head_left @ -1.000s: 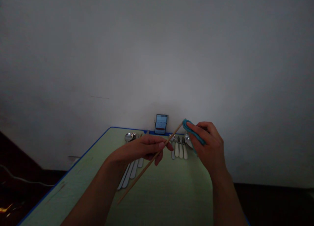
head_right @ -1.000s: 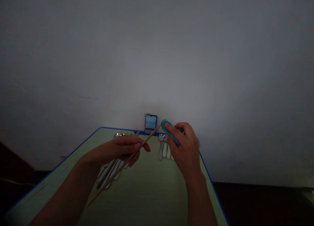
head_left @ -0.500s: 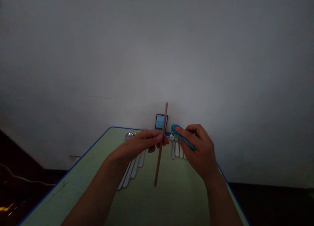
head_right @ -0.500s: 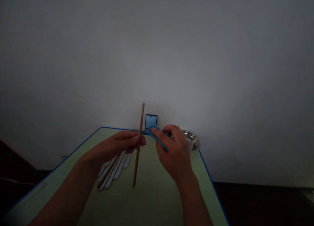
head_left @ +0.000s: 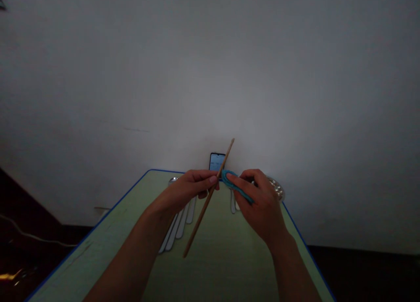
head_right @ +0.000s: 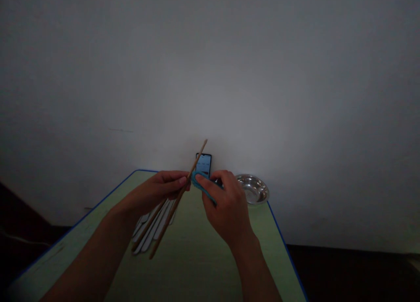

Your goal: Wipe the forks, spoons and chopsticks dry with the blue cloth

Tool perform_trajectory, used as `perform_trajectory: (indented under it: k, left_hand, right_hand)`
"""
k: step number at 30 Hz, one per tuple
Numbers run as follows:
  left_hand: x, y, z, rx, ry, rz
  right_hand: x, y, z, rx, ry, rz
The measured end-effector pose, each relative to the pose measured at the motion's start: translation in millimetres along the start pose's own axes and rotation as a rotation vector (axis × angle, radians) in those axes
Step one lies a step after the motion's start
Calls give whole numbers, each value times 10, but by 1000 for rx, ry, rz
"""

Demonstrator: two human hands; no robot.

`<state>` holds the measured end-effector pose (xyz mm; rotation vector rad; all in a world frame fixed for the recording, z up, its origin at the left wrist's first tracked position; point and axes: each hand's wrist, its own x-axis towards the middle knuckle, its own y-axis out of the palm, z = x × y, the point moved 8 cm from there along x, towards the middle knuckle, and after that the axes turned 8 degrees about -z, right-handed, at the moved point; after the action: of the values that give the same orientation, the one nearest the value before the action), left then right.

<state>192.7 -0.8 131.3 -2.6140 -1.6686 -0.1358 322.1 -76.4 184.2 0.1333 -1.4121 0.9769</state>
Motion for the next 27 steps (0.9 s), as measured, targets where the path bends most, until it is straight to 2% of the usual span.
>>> perform_trajectory:
  k: [19,27]
  left_hand:
    - [-42,3,-36,-33,33,0]
    - [-29,-56,28,-8,20,-9]
  right_hand:
    - [-39,116,76,1,-22,18]
    - [-59,156,97,7,-27,29]
